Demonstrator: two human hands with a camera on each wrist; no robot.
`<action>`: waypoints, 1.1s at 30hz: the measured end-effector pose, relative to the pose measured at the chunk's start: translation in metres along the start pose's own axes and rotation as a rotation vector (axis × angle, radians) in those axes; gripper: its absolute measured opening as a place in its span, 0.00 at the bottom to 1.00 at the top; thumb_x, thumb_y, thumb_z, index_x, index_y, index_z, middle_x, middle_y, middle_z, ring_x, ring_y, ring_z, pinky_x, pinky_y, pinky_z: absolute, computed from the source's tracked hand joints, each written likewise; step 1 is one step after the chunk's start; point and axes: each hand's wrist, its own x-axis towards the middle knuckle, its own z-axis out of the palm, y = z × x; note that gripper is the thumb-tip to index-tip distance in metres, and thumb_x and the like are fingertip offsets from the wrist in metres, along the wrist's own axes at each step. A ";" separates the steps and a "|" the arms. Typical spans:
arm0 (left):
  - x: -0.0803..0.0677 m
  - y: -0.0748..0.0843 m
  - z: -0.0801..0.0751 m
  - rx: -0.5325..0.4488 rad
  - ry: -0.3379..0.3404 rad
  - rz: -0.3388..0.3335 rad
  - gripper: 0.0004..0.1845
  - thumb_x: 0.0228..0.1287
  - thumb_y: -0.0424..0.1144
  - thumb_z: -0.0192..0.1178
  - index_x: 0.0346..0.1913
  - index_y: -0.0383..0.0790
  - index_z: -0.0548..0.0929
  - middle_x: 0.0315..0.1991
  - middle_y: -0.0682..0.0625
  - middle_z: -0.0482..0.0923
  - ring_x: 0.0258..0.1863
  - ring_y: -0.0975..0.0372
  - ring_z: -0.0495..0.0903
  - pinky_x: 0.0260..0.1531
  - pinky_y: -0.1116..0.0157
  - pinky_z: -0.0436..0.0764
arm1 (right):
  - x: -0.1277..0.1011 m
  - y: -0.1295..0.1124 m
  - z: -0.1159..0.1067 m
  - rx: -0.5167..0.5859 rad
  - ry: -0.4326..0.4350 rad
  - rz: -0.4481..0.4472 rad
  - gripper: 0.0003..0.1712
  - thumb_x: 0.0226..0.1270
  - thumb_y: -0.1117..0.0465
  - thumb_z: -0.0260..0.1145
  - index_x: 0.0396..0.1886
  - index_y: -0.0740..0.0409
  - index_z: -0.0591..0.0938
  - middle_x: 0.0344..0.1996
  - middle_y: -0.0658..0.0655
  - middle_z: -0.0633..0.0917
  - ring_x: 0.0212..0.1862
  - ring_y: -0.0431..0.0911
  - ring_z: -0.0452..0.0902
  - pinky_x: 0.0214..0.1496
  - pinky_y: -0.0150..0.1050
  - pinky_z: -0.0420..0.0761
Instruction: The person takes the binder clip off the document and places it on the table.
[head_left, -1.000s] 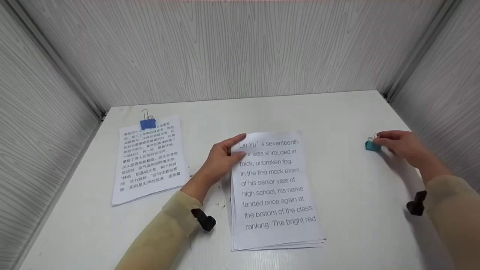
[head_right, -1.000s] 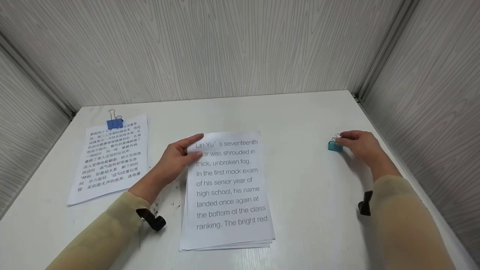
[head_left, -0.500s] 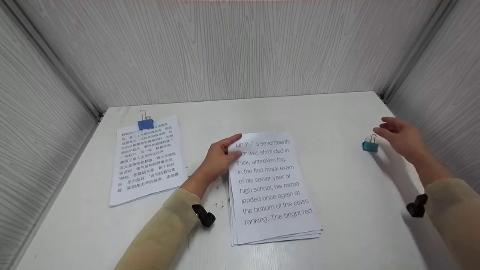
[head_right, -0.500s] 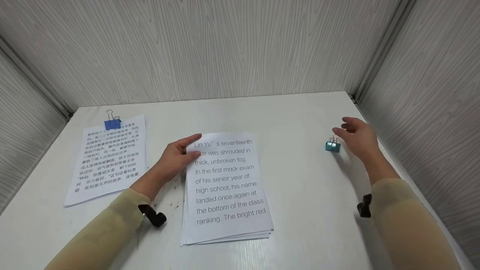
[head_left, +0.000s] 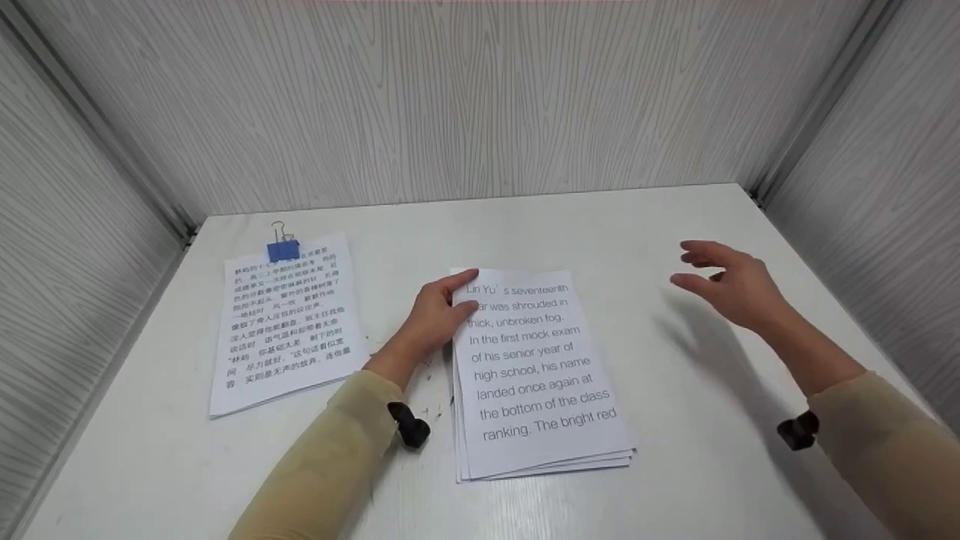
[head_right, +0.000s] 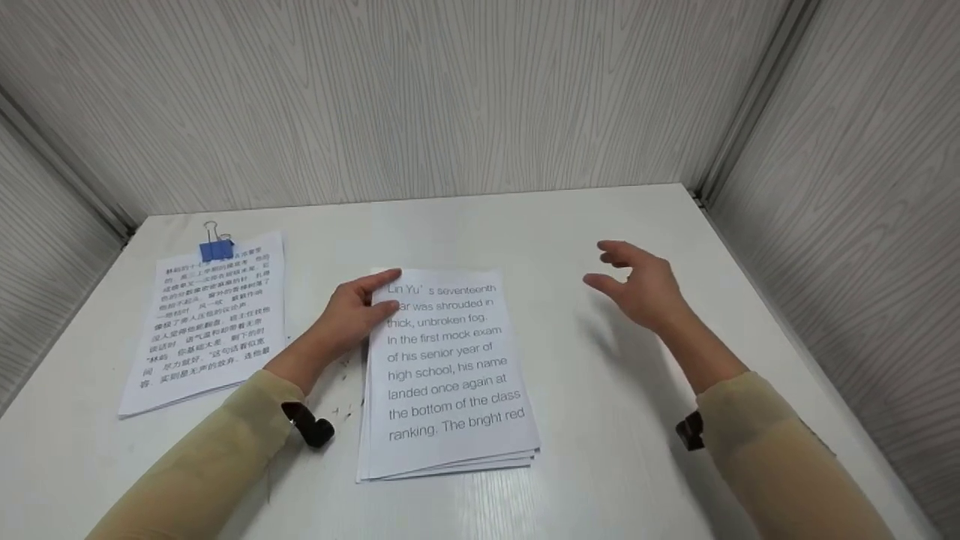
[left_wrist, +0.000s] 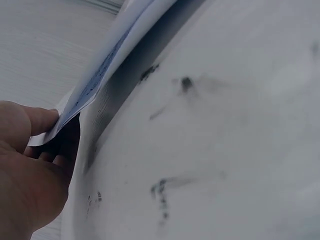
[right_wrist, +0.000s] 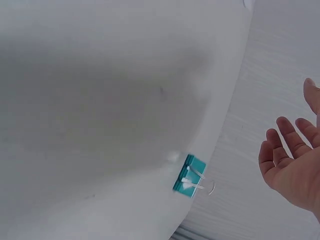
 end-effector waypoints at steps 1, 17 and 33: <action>0.000 0.000 0.000 0.025 0.005 -0.004 0.31 0.78 0.35 0.62 0.80 0.53 0.72 0.75 0.52 0.73 0.69 0.60 0.75 0.76 0.59 0.65 | -0.001 -0.006 0.006 -0.005 -0.007 -0.026 0.38 0.75 0.43 0.71 0.77 0.54 0.75 0.66 0.62 0.82 0.68 0.59 0.77 0.61 0.44 0.78; -0.060 0.031 0.015 0.881 0.029 0.169 0.45 0.71 0.62 0.65 0.83 0.41 0.65 0.83 0.33 0.54 0.82 0.40 0.55 0.78 0.44 0.59 | -0.045 -0.080 0.085 -0.369 -0.244 -0.259 0.47 0.66 0.45 0.79 0.79 0.58 0.72 0.78 0.62 0.70 0.78 0.64 0.64 0.73 0.66 0.70; -0.131 0.029 0.020 1.005 -0.297 0.193 0.49 0.68 0.66 0.64 0.81 0.37 0.66 0.81 0.34 0.60 0.81 0.41 0.58 0.80 0.43 0.53 | -0.071 -0.092 0.112 -0.520 -0.471 -0.343 0.45 0.66 0.42 0.77 0.76 0.58 0.76 0.76 0.64 0.74 0.78 0.62 0.66 0.76 0.67 0.64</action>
